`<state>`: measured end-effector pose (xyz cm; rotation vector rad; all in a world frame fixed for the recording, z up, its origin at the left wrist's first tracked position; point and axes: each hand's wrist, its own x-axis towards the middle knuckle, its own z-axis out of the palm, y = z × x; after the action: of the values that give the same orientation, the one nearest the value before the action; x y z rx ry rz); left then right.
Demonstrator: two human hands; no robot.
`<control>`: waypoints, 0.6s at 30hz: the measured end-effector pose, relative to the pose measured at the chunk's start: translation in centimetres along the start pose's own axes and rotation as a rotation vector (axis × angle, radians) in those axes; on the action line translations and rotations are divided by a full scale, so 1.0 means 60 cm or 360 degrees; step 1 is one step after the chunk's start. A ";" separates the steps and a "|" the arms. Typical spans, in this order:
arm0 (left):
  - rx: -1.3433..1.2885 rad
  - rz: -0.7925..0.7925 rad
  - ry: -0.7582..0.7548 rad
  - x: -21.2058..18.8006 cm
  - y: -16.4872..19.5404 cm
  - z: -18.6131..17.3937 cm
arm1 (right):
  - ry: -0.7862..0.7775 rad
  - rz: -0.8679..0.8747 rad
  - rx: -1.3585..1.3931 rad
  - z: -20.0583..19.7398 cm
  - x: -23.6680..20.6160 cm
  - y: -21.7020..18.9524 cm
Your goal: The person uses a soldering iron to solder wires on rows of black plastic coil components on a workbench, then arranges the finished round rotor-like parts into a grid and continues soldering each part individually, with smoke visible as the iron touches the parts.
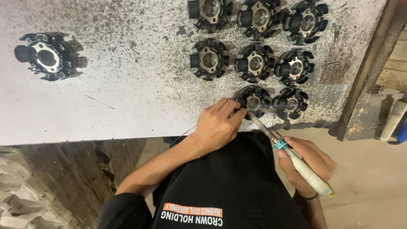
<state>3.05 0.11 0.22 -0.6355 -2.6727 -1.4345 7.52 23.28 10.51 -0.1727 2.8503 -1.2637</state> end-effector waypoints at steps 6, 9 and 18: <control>-0.0138 -0.0037 0.0021 0.008 0.002 -0.008 | -0.0035 -0.0130 -0.0118 0.005 0.002 -0.004; -0.0109 0.0073 0.0179 0.015 0.012 -0.063 | -0.0097 -0.0128 -0.0071 -0.003 0.005 0.004; 0.0335 -0.0069 0.0495 0.050 -0.085 -0.170 | 0.0324 0.0177 0.0897 0.056 0.066 0.033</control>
<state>-3.14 -9.60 2.68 -0.3105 -2.5531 -1.1293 3.61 21.70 6.92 0.1305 2.4667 -2.0840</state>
